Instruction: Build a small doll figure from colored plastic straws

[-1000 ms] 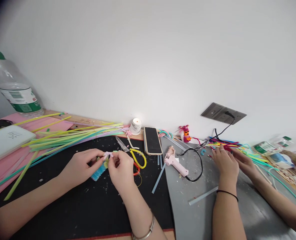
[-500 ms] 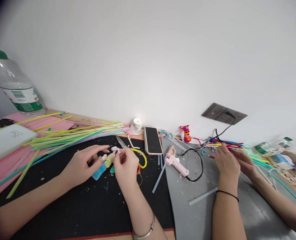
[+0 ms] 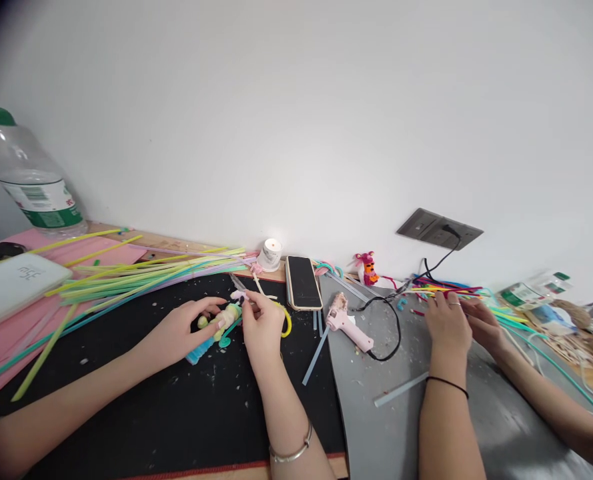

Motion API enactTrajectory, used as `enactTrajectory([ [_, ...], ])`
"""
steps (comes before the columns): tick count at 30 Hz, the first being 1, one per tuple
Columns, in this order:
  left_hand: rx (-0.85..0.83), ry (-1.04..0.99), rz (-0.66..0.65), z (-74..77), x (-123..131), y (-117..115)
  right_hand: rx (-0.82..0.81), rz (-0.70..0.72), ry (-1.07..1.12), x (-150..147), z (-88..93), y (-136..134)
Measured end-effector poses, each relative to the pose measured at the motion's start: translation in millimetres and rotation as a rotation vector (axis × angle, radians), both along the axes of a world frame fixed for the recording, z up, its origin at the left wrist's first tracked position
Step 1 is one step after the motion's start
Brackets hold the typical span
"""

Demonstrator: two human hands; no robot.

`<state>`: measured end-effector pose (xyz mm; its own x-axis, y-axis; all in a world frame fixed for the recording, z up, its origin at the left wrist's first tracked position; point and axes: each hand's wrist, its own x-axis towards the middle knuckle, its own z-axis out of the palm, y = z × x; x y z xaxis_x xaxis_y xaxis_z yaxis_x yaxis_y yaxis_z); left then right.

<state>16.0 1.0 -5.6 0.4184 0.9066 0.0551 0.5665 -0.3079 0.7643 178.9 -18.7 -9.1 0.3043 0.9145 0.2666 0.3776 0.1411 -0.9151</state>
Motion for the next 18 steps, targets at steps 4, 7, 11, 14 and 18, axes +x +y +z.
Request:
enactTrajectory([
  [4, -0.042, 0.005, -0.007, 3.7, -1, -1, -0.001, -0.016, 0.044, -1, 1.6, 0],
  [7, -0.074, -0.046, -0.005, 5.5, -1, -2, 0.016, -0.019, 0.059, -1, 2.8, 0],
  [11, -0.099, -0.155, 0.015, 2.5, 0, -3, 0.028, 0.002, 0.145, 0, 3.2, 0],
  [14, -0.101, -0.248, 0.014, -3.8, 0, -2, 0.045, 0.002, 0.181, 0, 2.5, 0],
  [18, -0.081, -0.348, 0.005, -6.8, 0, 0, 0.085, -0.013, 0.186, 1, 2.8, 0],
])
